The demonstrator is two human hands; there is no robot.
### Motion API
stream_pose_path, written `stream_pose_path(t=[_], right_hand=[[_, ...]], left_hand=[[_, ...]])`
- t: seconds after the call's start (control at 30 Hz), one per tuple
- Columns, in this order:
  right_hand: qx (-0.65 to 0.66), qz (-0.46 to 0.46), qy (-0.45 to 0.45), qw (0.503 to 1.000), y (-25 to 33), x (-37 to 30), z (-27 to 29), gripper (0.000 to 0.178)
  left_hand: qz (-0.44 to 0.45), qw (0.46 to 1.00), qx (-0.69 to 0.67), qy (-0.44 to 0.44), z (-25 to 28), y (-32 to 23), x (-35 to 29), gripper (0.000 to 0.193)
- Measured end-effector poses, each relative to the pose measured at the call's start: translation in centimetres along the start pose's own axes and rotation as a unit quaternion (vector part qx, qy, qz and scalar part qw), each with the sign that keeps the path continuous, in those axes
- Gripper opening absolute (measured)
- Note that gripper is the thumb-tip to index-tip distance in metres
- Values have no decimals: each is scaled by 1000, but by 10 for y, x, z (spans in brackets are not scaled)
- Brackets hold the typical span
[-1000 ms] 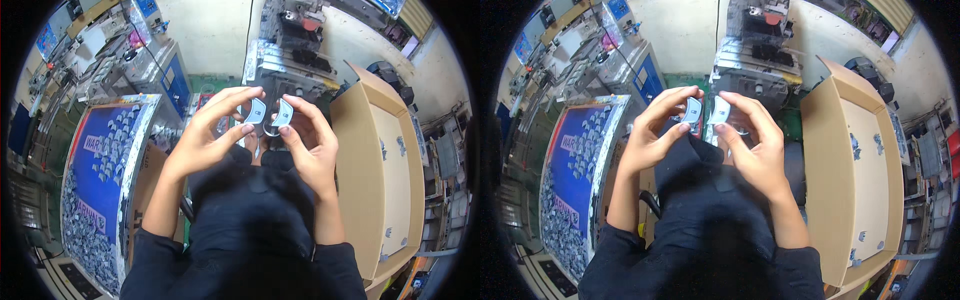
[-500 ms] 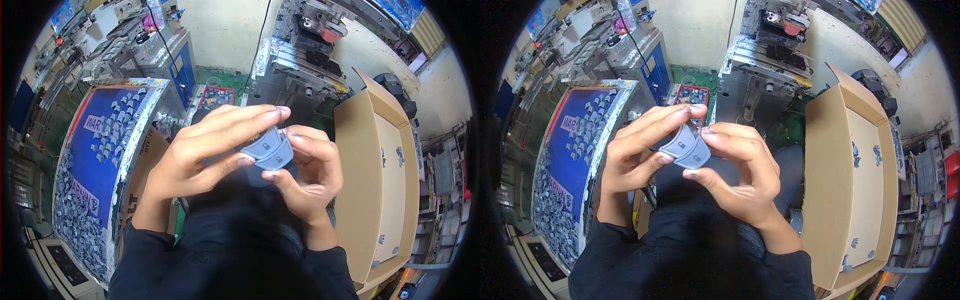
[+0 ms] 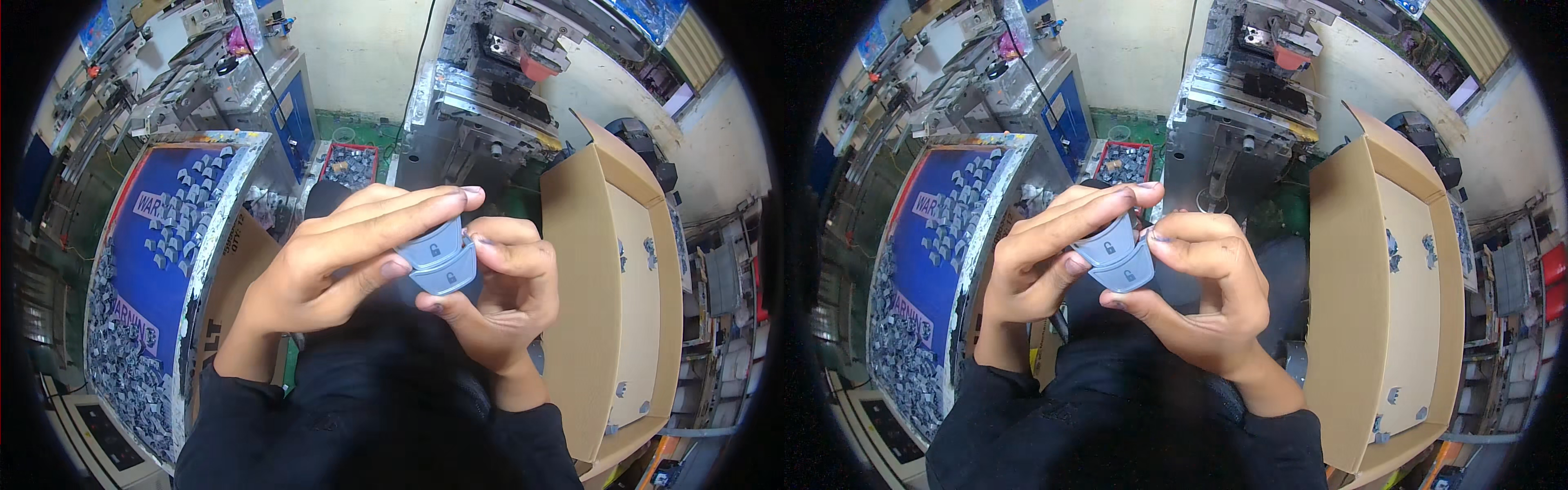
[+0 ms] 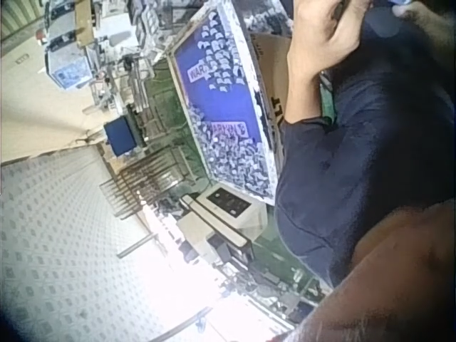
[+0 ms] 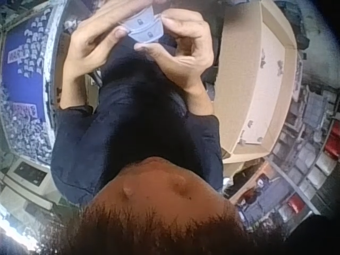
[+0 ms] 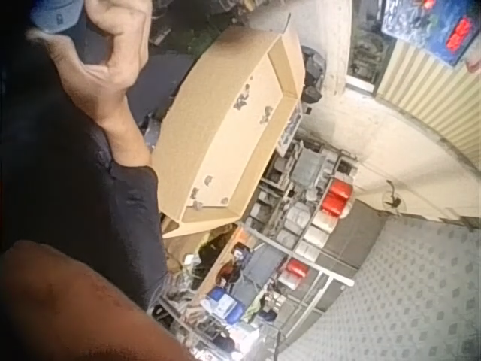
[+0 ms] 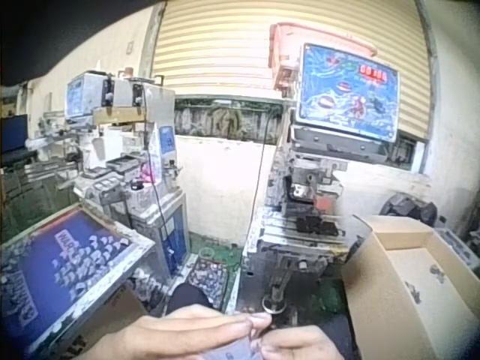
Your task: Using a pad printing machine to apply lock/unlock icons onto small plastic components.
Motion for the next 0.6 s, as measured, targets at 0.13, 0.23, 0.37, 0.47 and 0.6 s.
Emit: stream_pose_path(t=[0.13, 0.23, 0.37, 0.47, 0.6], right_hand=[[-8, 6, -5, 1000, 2, 0, 2, 60], [-10, 5, -1, 1000, 2, 0, -1, 61], [-15, 5, 4, 1000, 5, 0, -1, 61], [-4, 1, 1, 1000, 4, -1, -1, 61], [-4, 0, 0, 1000, 5, -1, -2, 61]], left_hand=[[-4, 1000, 25, 8, -1, -4, 3, 49], [-14, 999, 33, 9, 0, -3, 0, 48], [-16, 999, 34, 10, 1, -5, 0, 48], [-20, 999, 38, 11, 1, -5, 0, 48], [-13, 999, 37, 10, 0, -7, 0, 48]])
Point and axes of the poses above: each hand's wrist, its own x-axis towards the middle knuckle, its own z-axis out of the back of the hand, y = z × x, the point moved 3 cm from there along x, towards the middle knuckle, and after that the axes turned 11 degrees about y, right-handed, at the moved point
